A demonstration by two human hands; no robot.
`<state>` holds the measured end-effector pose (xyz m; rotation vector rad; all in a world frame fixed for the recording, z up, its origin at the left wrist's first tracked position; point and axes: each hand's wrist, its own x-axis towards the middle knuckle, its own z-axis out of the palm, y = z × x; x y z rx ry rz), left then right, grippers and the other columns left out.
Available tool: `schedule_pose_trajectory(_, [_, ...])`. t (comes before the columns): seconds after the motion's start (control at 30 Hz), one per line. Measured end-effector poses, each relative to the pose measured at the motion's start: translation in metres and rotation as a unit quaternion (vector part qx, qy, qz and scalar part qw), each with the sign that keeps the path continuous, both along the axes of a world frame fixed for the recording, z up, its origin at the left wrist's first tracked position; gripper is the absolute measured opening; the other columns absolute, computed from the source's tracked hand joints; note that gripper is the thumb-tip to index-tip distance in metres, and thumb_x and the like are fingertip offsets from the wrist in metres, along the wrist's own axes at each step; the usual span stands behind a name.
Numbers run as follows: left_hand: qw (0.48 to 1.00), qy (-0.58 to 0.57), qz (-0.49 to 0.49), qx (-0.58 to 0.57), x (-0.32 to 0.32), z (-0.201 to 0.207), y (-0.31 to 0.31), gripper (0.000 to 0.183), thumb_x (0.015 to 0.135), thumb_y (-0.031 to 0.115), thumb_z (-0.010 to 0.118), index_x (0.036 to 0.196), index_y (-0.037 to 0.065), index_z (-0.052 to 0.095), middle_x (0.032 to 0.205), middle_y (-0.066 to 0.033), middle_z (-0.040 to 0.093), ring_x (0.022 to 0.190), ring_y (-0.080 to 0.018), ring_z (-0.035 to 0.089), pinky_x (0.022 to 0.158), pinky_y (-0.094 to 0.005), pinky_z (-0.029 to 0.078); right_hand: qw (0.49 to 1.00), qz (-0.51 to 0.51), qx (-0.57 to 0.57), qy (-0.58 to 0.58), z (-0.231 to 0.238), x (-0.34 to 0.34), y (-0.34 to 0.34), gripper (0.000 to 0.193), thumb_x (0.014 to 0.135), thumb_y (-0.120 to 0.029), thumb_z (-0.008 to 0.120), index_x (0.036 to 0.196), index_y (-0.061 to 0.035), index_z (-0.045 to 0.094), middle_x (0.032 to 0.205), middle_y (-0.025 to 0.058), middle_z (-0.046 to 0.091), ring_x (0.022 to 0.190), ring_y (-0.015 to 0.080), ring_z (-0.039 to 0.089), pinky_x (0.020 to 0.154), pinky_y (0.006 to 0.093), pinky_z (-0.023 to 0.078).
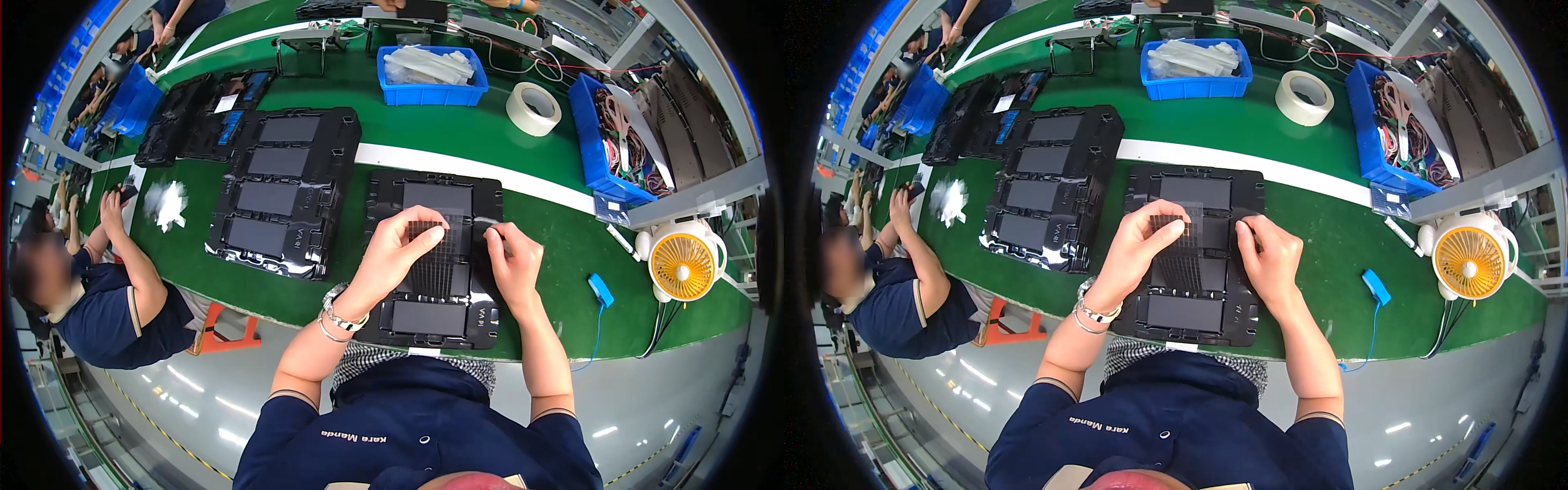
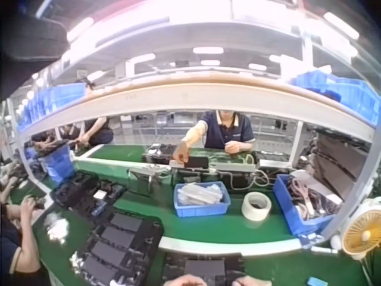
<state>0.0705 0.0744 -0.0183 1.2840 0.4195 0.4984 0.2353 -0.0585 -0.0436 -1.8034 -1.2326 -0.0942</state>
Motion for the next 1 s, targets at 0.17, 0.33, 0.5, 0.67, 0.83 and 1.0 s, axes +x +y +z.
schedule_pose_trajectory(0.17, [1.000, 0.010, -0.002, 0.000, 0.003, -0.003, -0.001, 0.013, 0.093, 0.012, 0.061, 0.100, 0.001, 0.062, 0.091, 0.0010, 0.060, 0.085, -0.0049, 0.054, 0.078, -0.0211, 0.043, 1.000, 0.006, 0.004, -0.002, 0.003, -0.002, 0.000, 0.008, 0.083, -0.006, 0.067, 0.078, -0.0029, 0.062, 0.062, 0.0086, 0.059, 0.047, 0.0199, 0.055, 0.045, 0.0301, 0.041])
schedule_pose_trajectory(0.33, [1.000, 0.016, 0.003, 0.001, 0.006, -0.006, -0.003, 0.012, 0.093, 0.011, 0.060, 0.099, 0.001, 0.062, 0.091, 0.0008, 0.060, 0.085, -0.0053, 0.054, 0.079, -0.0212, 0.044, 1.000, 0.012, -0.002, -0.015, 0.008, -0.003, -0.003, 0.008, 0.083, -0.008, 0.067, 0.078, -0.0043, 0.062, 0.062, 0.0080, 0.060, 0.049, 0.0214, 0.057, 0.046, 0.0318, 0.043])
schedule_pose_trajectory(0.5, [0.999, 0.030, 0.002, 0.014, 0.007, -0.009, -0.004, 0.015, 0.094, 0.014, 0.061, 0.101, 0.001, 0.062, 0.090, 0.0026, 0.059, 0.082, -0.0032, 0.051, 0.075, -0.0199, 0.042, 1.000, 0.013, 0.010, -0.026, 0.010, -0.002, -0.004, 0.008, 0.084, -0.009, 0.067, 0.078, -0.0054, 0.062, 0.063, 0.0065, 0.062, 0.050, 0.0206, 0.059, 0.046, 0.0314, 0.045])
schedule_pose_trajectory(0.67, [0.999, 0.030, 0.002, 0.020, 0.008, -0.011, -0.004, 0.015, 0.094, 0.014, 0.061, 0.101, 0.001, 0.062, 0.090, 0.0024, 0.059, 0.082, -0.0033, 0.051, 0.075, -0.0201, 0.042, 0.999, 0.019, 0.002, -0.037, 0.013, -0.003, -0.005, 0.008, 0.084, -0.009, 0.067, 0.079, -0.0055, 0.062, 0.064, 0.0065, 0.062, 0.051, 0.0212, 0.060, 0.047, 0.0314, 0.045])
schedule_pose_trajectory(0.83, [1.000, 0.030, -0.001, 0.001, 0.007, -0.011, -0.004, 0.015, 0.093, 0.014, 0.061, 0.101, 0.001, 0.062, 0.089, 0.0026, 0.058, 0.082, -0.0031, 0.050, 0.075, -0.0198, 0.042, 0.999, 0.022, 0.028, -0.041, 0.009, -0.003, -0.003, 0.008, 0.086, -0.008, 0.065, 0.080, -0.0041, 0.062, 0.064, 0.0076, 0.061, 0.050, 0.0200, 0.058, 0.048, 0.0304, 0.045])
schedule_pose_trajectory(1.0, [1.000, 0.029, -0.005, 0.001, 0.007, -0.011, -0.003, 0.012, 0.093, 0.013, 0.061, 0.098, 0.002, 0.062, 0.089, 0.0029, 0.060, 0.083, -0.0034, 0.053, 0.077, -0.0202, 0.043, 0.967, -0.010, 0.030, 0.251, 0.010, 0.010, 0.004, 0.017, 0.095, -0.012, 0.054, 0.085, -0.0002, 0.060, 0.060, 0.0024, 0.054, 0.055, 0.0078, 0.049, 0.051, 0.0249, 0.038])
